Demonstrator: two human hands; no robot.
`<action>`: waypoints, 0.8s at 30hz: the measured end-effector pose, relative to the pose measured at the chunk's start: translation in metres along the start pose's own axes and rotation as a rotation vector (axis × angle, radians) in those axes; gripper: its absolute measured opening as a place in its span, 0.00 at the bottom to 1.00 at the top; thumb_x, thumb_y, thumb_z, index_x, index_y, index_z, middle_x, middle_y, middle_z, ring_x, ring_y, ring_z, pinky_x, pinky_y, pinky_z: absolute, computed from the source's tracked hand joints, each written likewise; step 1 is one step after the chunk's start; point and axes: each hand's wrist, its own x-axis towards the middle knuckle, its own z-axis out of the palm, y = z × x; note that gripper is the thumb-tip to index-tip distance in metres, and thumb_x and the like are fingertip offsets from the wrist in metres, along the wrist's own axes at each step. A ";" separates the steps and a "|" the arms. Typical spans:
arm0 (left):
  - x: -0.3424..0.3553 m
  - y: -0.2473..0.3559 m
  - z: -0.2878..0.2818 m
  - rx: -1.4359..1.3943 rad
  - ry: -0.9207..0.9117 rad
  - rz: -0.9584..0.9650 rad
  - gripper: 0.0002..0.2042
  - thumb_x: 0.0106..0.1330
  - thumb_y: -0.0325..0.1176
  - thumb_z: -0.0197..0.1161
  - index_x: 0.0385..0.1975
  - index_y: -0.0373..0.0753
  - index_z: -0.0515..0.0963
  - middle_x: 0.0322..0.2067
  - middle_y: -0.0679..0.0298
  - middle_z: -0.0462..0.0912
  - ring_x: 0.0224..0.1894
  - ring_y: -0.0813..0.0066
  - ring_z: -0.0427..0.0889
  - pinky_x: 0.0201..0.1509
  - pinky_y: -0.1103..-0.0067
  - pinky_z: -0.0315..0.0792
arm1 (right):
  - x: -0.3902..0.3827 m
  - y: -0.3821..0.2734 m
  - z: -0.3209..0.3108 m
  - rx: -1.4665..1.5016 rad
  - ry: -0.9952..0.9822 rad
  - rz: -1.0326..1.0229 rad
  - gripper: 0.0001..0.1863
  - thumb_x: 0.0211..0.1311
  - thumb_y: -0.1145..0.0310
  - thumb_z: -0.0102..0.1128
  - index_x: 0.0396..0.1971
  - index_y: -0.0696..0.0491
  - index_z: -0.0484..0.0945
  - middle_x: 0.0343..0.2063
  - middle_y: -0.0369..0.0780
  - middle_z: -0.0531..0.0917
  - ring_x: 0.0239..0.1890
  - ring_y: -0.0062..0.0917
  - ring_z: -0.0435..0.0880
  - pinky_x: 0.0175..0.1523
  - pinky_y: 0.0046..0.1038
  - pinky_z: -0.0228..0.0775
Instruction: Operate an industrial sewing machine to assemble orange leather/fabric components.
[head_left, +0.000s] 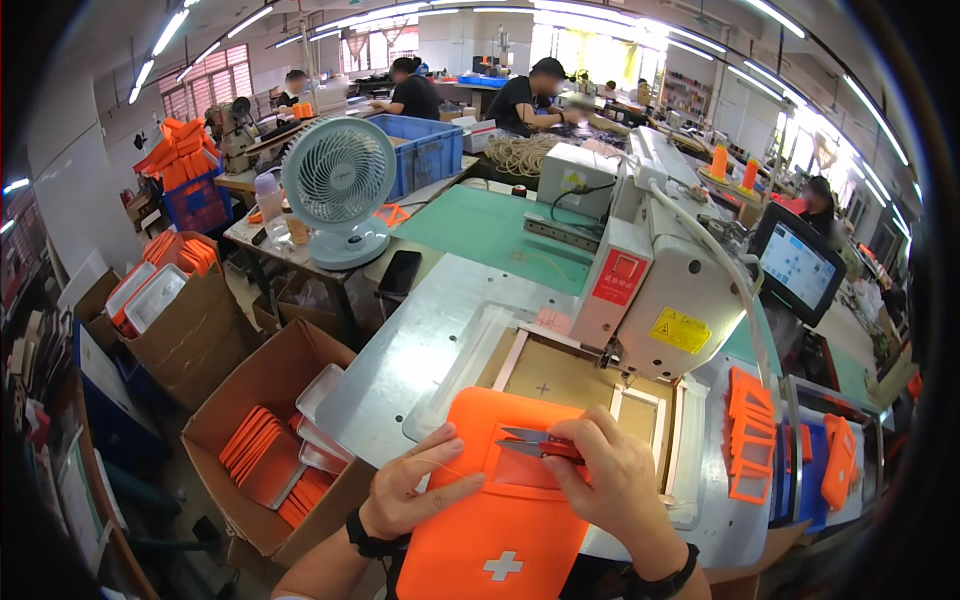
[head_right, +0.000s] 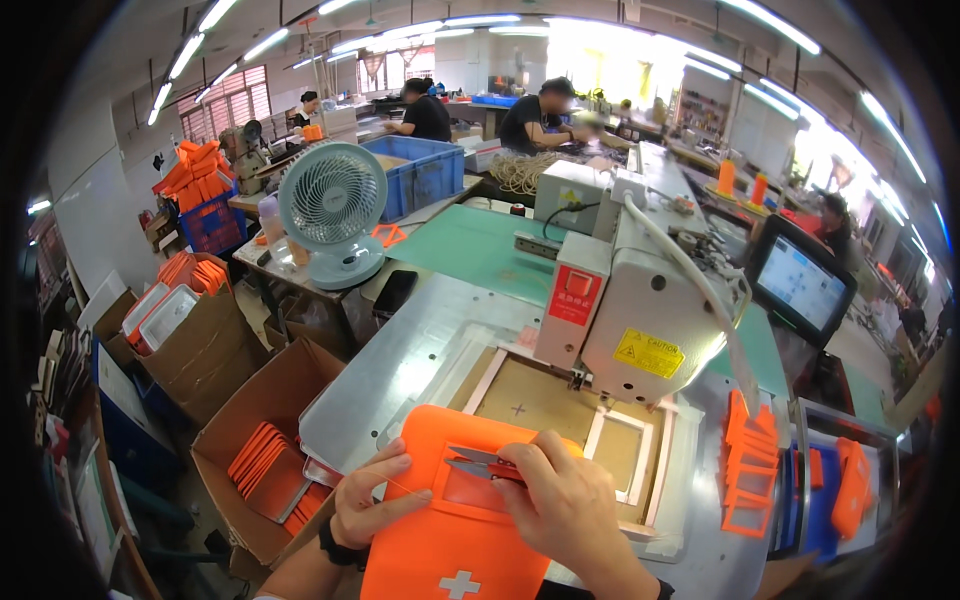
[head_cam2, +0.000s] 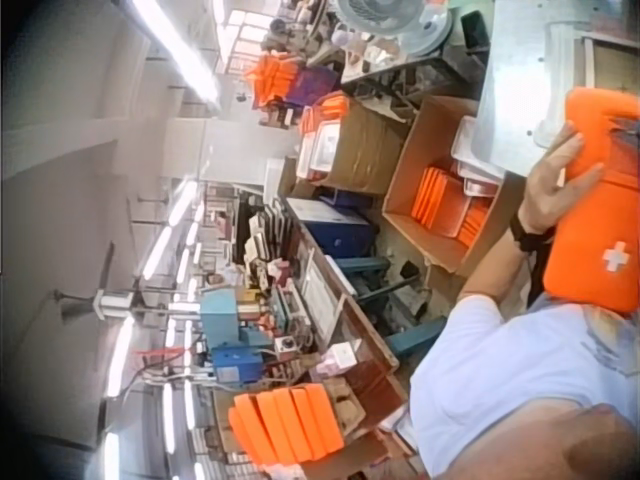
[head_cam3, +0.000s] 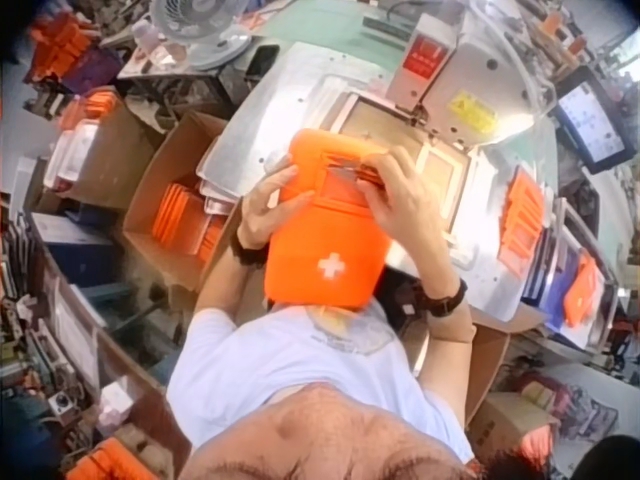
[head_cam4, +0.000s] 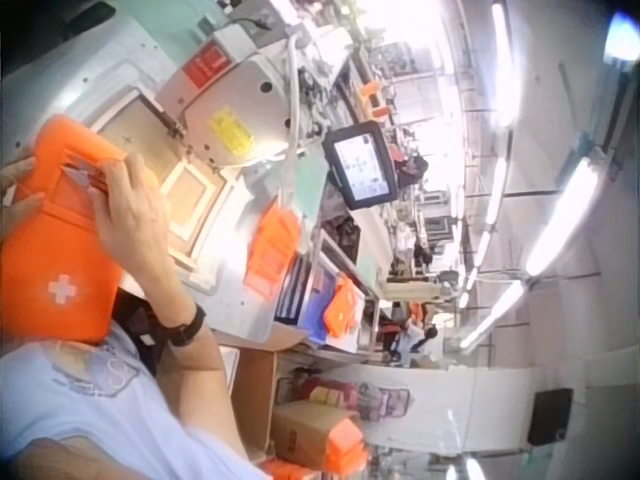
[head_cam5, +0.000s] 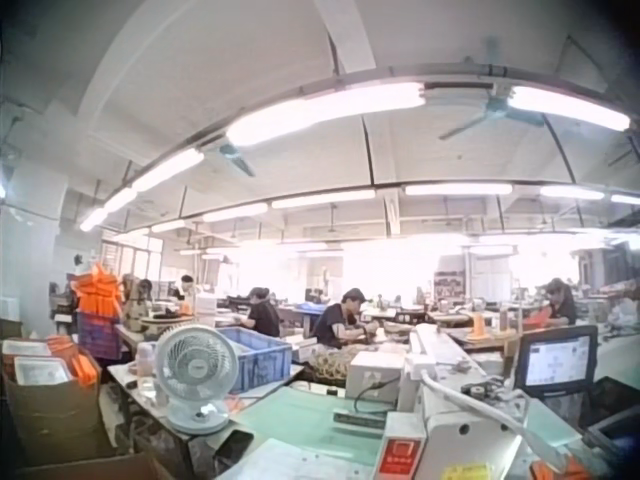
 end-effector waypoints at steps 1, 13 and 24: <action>-0.001 0.000 0.001 -0.003 -0.002 0.000 0.19 0.47 0.23 0.72 0.43 0.41 0.87 0.54 0.52 0.77 0.60 0.48 0.77 0.64 0.67 0.74 | 0.000 0.002 0.000 -0.001 0.001 -0.007 0.14 0.51 0.69 0.69 0.38 0.50 0.77 0.28 0.36 0.75 0.19 0.31 0.76 0.23 0.31 0.67; -0.010 0.003 0.010 -0.084 0.015 -0.048 0.17 0.50 0.22 0.71 0.43 0.40 0.87 0.55 0.52 0.76 0.63 0.49 0.74 0.67 0.67 0.72 | 0.001 0.004 0.000 0.161 -0.114 0.065 0.13 0.54 0.73 0.70 0.39 0.54 0.76 0.31 0.37 0.79 0.27 0.26 0.82 0.31 0.25 0.74; -0.016 -0.001 0.017 -0.122 -0.062 -0.009 0.16 0.55 0.23 0.67 0.45 0.39 0.86 0.59 0.49 0.74 0.66 0.49 0.71 0.69 0.66 0.69 | -0.011 -0.004 -0.012 1.318 -0.238 0.710 0.13 0.70 0.69 0.59 0.47 0.59 0.72 0.34 0.31 0.75 0.33 0.13 0.74 0.37 0.18 0.67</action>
